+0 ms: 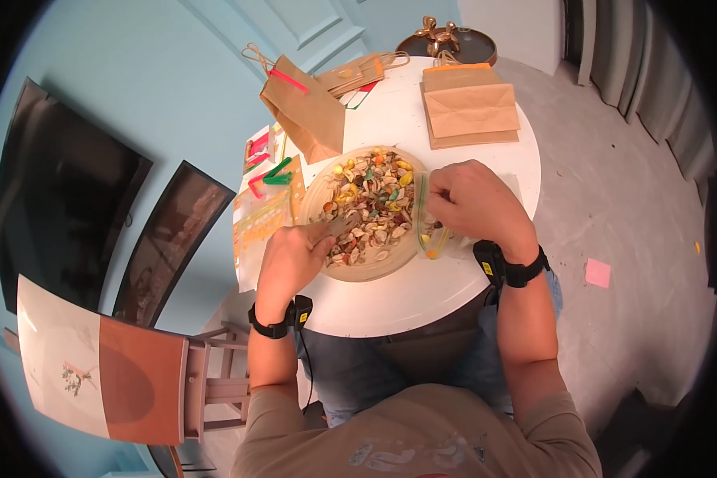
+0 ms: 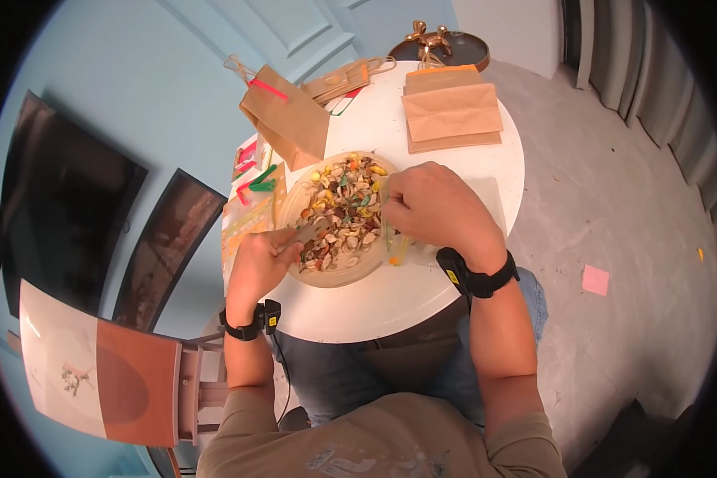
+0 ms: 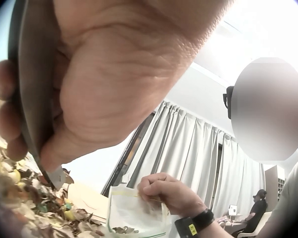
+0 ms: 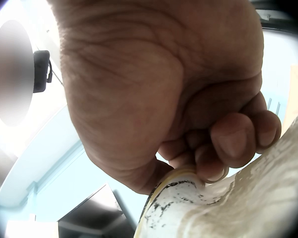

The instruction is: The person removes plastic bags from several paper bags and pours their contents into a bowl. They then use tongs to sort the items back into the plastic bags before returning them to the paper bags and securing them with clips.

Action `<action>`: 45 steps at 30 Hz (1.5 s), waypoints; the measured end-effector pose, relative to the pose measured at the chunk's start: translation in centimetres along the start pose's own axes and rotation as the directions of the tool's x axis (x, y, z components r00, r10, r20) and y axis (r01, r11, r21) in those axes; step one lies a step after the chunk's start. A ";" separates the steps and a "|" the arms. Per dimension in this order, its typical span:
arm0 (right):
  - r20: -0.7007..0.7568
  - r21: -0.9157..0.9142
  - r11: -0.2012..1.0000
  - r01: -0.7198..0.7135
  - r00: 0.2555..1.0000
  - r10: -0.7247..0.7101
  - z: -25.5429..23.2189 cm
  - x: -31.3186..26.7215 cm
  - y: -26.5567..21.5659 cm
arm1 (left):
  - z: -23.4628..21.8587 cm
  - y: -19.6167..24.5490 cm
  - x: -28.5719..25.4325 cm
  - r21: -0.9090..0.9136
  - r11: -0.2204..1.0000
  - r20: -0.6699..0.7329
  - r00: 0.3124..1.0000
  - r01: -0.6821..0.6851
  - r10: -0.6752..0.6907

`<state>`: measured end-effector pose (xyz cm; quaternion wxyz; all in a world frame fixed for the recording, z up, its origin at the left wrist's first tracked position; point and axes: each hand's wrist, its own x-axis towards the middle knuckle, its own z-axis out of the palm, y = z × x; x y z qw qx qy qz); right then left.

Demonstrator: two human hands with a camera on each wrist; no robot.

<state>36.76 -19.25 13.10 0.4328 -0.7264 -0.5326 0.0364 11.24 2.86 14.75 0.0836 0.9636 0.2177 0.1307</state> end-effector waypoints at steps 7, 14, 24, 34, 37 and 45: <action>0.026 -0.035 0.999 -0.018 0.999 0.019 -0.1 0.0 0.1 | -0.8 4.7 1.4 -0.085 0.989 -0.035 0.992 -0.125 0.122; -0.004 -0.010 1.000 -0.021 1.000 0.021 -0.6 -0.2 0.1 | 0.6 8.3 2.5 -0.153 0.968 0.013 0.979 -0.201 0.205; -0.010 0.002 1.000 -0.027 1.000 0.027 -1.0 -0.4 0.0 | 2.1 4.7 -0.5 -0.046 0.990 0.057 0.989 -0.136 0.139; 0.011 -0.022 0.999 -0.030 0.999 0.030 -0.9 -0.4 -0.1 | 1.6 1.5 -1.0 0.146 0.987 -0.054 0.996 0.074 -0.067; 0.010 -0.004 0.999 -0.050 0.999 0.050 -1.0 -0.4 -0.5 | 0.0 -0.2 -1.6 0.109 0.981 -0.087 0.984 0.163 -0.154; 0.033 -0.030 0.999 -0.044 0.998 0.045 -0.6 -0.2 -0.3 | -0.2 -4.1 -2.3 0.060 0.964 0.155 0.952 0.258 -0.265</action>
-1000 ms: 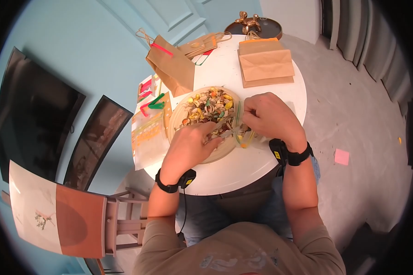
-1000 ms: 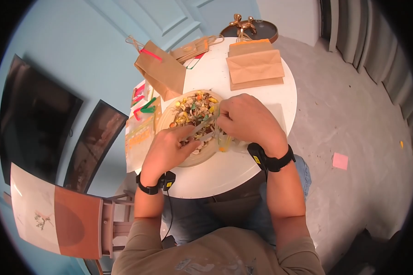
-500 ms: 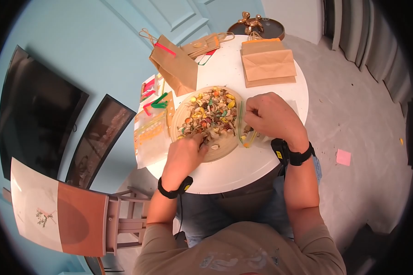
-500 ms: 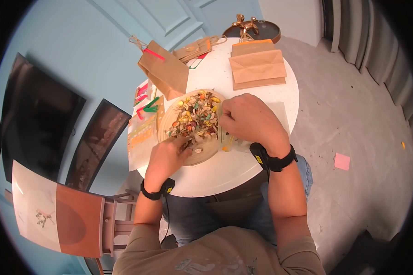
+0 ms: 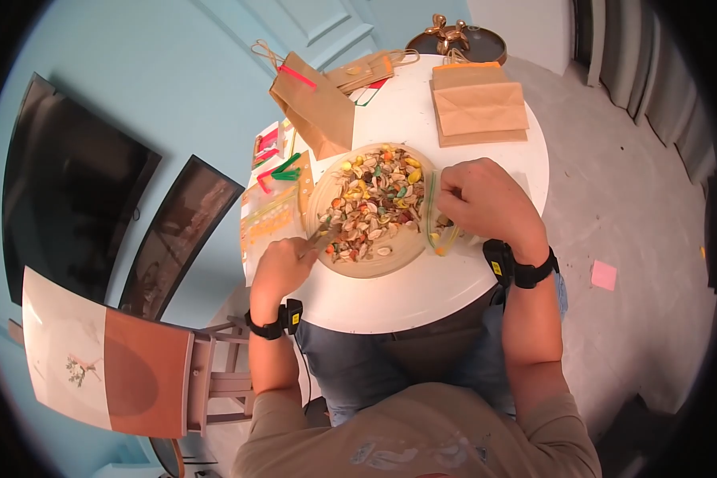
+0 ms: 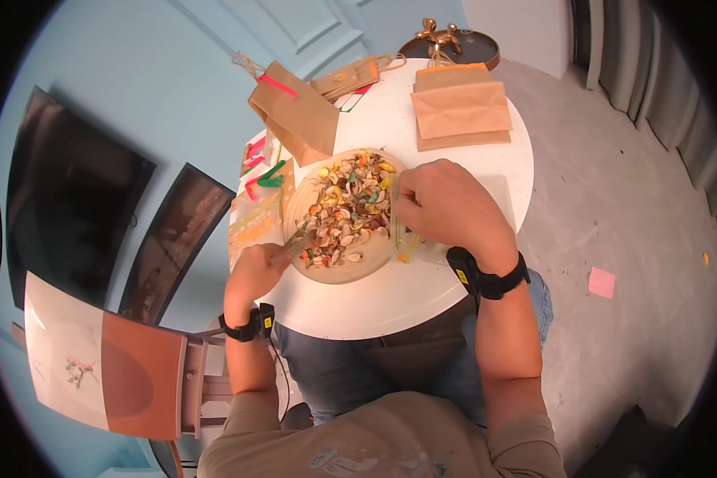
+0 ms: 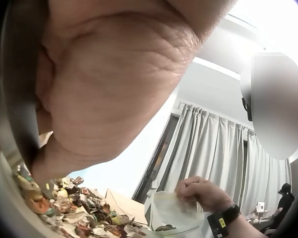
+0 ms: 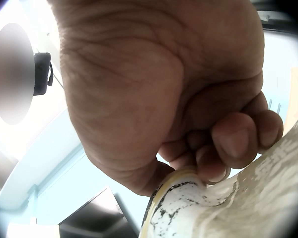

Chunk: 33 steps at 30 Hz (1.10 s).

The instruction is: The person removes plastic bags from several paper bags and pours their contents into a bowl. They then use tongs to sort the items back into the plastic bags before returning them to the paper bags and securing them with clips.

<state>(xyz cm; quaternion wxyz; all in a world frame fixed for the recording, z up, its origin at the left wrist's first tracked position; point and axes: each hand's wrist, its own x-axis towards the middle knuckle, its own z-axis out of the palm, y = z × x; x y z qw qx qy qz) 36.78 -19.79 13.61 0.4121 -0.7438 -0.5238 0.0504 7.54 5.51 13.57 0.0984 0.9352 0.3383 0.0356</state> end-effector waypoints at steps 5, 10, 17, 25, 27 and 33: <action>0.004 0.005 1.000 0.002 1.000 -0.002 0.4 0.2 -0.5 | 0.1 3.2 2.0 -0.104 0.989 0.072 0.991 -0.105 0.113; -0.005 0.015 1.000 0.026 1.000 -0.026 0.8 0.4 -0.3 | -1.0 4.0 0.8 -0.169 0.981 0.004 0.995 -0.093 0.095; 0.007 0.016 1.000 -0.002 1.000 0.002 0.4 0.1 -0.4 | -2.8 0.5 -2.1 -0.166 0.971 0.226 0.952 -0.173 0.208; 0.007 0.005 1.000 0.003 1.000 -0.003 0.3 0.2 -0.4 | -0.1 0.4 1.9 -0.014 0.982 -0.041 0.981 -0.190 0.189; 0.009 0.014 1.000 0.003 1.000 -0.003 0.4 0.2 -0.4 | -1.1 0.6 0.9 -0.054 0.986 -0.084 0.985 -0.158 0.153; 0.015 -0.002 1.000 0.005 1.000 -0.005 0.5 0.4 -0.3 | -2.7 -0.3 -1.7 0.086 0.996 0.069 0.997 0.014 -0.020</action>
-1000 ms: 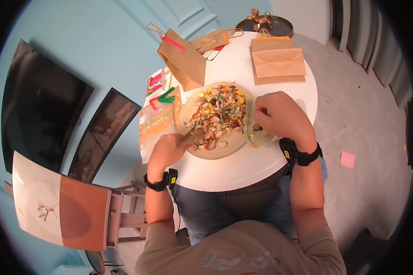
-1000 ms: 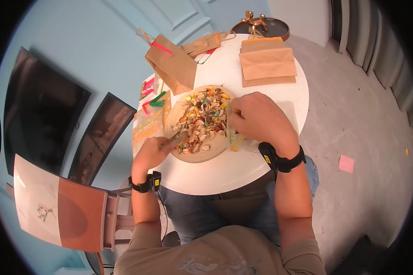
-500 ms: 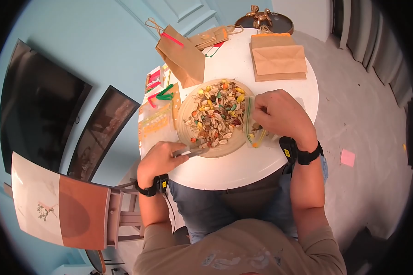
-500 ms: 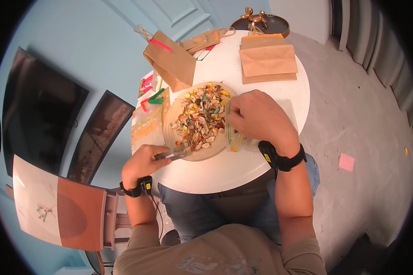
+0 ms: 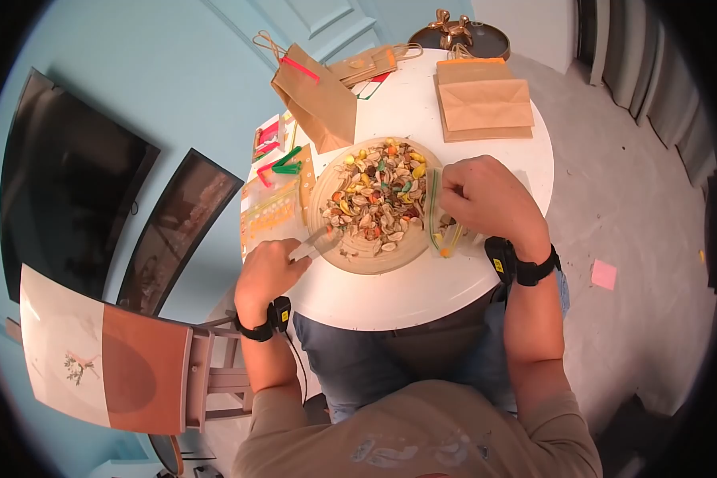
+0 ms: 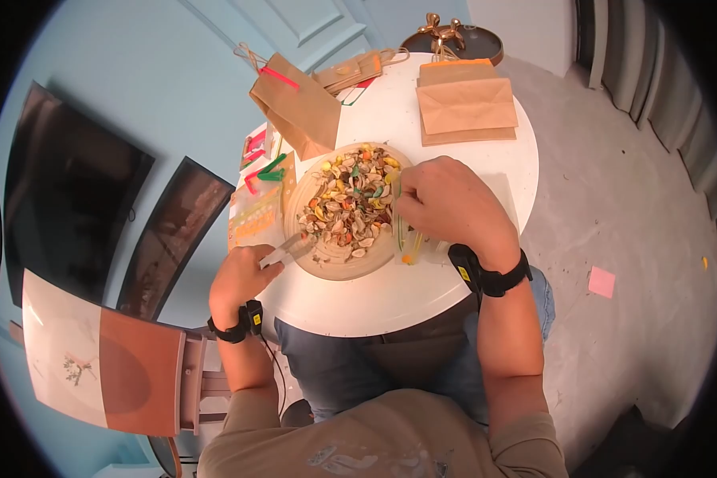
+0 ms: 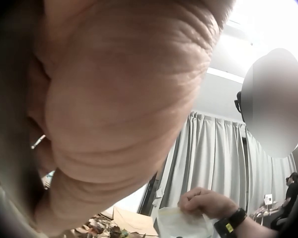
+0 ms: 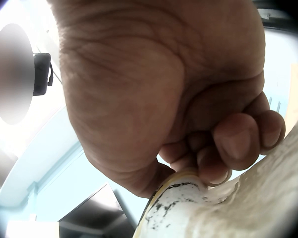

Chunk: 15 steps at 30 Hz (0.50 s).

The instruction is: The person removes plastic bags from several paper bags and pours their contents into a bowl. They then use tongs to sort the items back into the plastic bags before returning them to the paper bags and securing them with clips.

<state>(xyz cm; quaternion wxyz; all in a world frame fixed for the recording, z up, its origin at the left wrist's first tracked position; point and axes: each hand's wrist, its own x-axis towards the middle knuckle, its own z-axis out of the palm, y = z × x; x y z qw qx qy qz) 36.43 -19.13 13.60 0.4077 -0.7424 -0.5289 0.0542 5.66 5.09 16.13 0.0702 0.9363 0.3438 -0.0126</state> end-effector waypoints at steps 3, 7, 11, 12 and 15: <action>-0.002 -0.001 1.000 0.001 1.000 -0.001 0.0 -0.1 0.1 | 0.9 0.7 1.0 0.119 0.993 -0.068 0.998 -0.012 0.021; -0.009 0.014 1.000 -0.003 1.000 0.004 0.1 0.0 -0.2 | 2.4 2.2 2.8 0.035 0.988 -0.052 0.987 -0.153 0.155; -0.001 0.007 1.000 -0.003 1.000 0.003 0.1 0.0 0.0 | 1.5 3.7 2.8 -0.050 0.986 -0.118 0.982 -0.157 0.150; 0.008 0.006 1.000 -0.004 1.000 0.004 0.2 0.1 -0.1 | 1.4 3.7 2.7 -0.066 0.985 -0.171 0.974 -0.162 0.149; -0.003 0.011 1.000 0.005 1.000 -0.005 0.2 0.1 -0.1 | 1.1 3.5 3.2 -0.083 0.986 -0.157 0.979 -0.145 0.131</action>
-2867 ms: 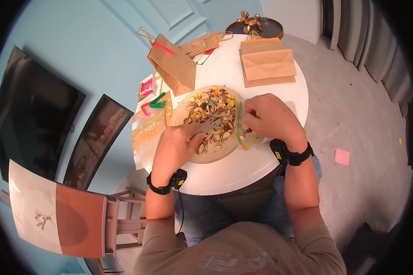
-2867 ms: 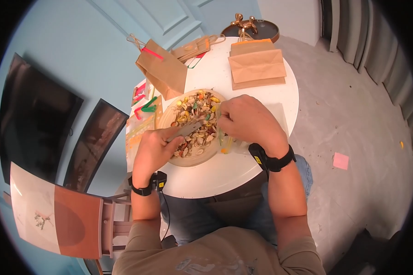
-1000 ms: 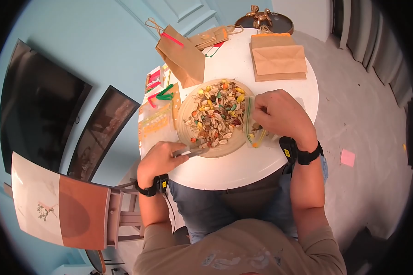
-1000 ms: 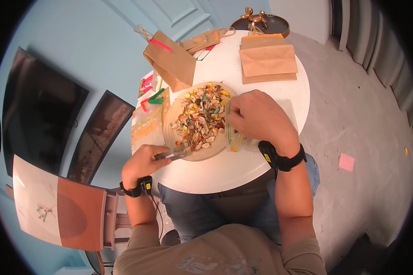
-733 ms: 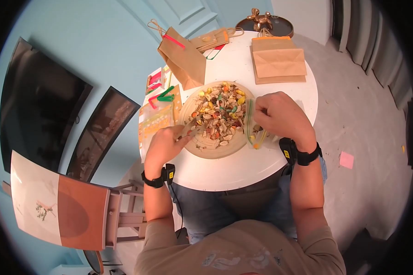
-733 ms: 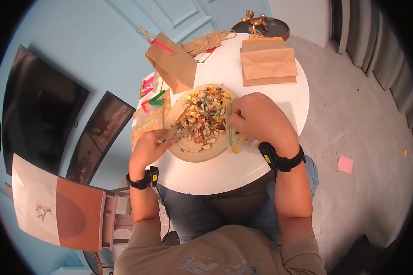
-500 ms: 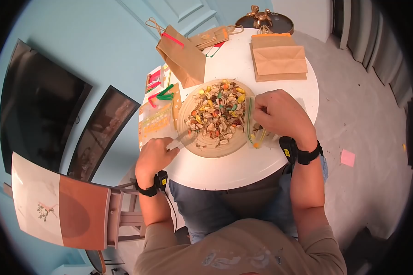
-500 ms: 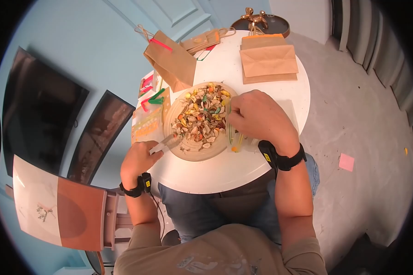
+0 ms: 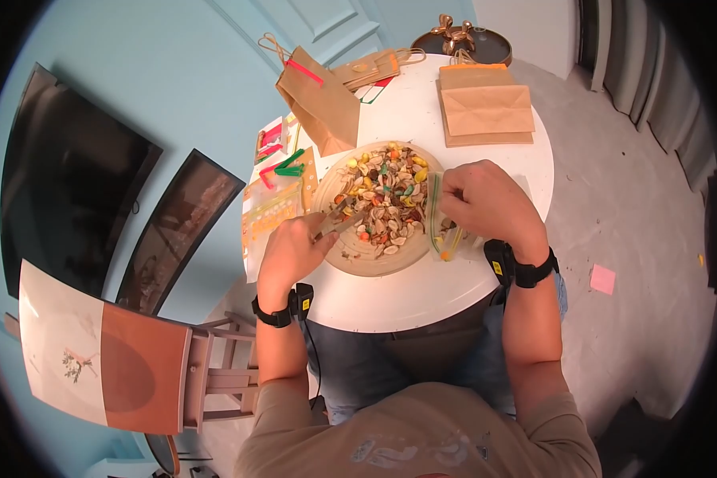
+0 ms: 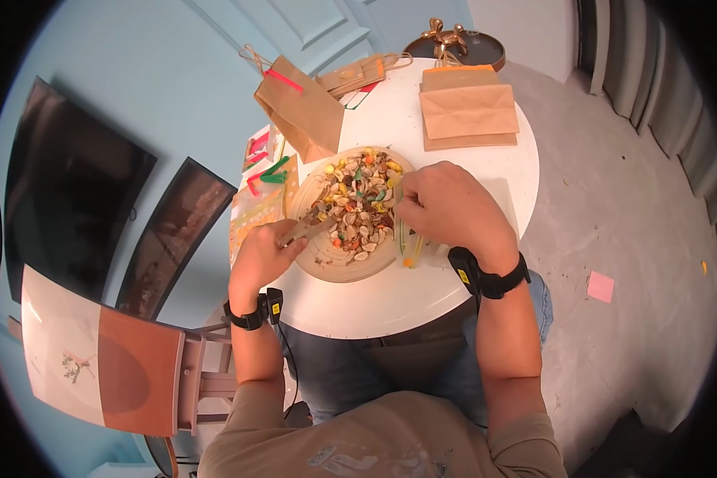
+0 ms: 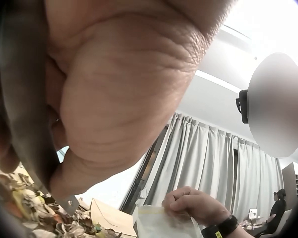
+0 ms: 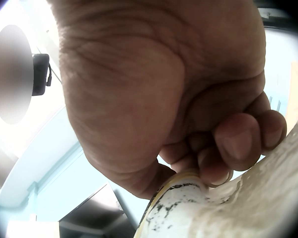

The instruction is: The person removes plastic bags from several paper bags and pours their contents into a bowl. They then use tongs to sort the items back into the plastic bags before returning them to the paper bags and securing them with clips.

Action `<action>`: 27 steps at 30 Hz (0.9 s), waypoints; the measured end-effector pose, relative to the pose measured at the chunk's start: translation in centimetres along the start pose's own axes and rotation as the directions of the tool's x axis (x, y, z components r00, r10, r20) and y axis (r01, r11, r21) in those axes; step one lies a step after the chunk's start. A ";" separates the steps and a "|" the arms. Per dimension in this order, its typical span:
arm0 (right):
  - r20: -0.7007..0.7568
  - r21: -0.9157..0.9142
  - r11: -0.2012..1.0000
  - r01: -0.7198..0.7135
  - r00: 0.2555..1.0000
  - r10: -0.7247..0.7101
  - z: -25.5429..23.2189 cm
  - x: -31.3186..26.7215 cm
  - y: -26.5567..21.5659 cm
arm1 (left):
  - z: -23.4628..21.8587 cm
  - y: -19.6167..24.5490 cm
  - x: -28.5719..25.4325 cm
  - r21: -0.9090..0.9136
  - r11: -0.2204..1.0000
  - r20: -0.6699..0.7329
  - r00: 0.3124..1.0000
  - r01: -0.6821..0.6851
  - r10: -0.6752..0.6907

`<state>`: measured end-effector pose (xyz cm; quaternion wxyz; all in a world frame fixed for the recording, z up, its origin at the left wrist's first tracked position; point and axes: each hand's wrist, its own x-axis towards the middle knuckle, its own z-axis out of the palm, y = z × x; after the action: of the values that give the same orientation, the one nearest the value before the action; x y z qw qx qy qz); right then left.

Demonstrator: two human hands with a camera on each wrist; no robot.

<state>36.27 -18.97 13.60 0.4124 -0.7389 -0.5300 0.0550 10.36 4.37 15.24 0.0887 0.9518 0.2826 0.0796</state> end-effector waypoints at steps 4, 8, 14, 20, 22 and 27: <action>-0.003 0.000 1.000 -0.007 1.000 0.007 -0.2 -0.2 0.0 | 0.3 0.8 0.2 -0.153 0.988 0.113 0.993 -0.026 0.044; 0.010 -0.004 1.000 -0.020 1.000 0.020 -0.4 -0.2 0.0 | 1.7 1.7 0.0 -0.024 0.996 0.071 0.993 -0.091 0.093; 0.013 0.002 1.000 -0.009 1.000 0.009 -0.2 -0.2 0.3 | 3.1 2.2 0.2 0.109 0.992 0.086 0.995 -0.061 0.052; 0.019 -0.013 1.000 -0.006 1.000 0.006 -0.2 -0.2 0.5 | 3.4 2.6 0.3 0.116 0.992 0.086 0.996 -0.049 0.039; 0.024 -0.014 1.000 -0.009 1.000 0.009 -0.3 -0.2 0.5 | 3.7 2.6 0.3 0.116 0.992 0.076 0.996 -0.056 0.048; 0.025 -0.016 1.000 -0.011 1.000 0.012 -0.4 -0.3 0.5 | 3.7 3.0 0.0 0.106 0.993 0.037 0.998 -0.055 0.052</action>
<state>36.68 -19.46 13.39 0.3995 -0.7445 -0.5313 0.0625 12.67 1.49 12.27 0.0403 0.9636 0.2594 0.0506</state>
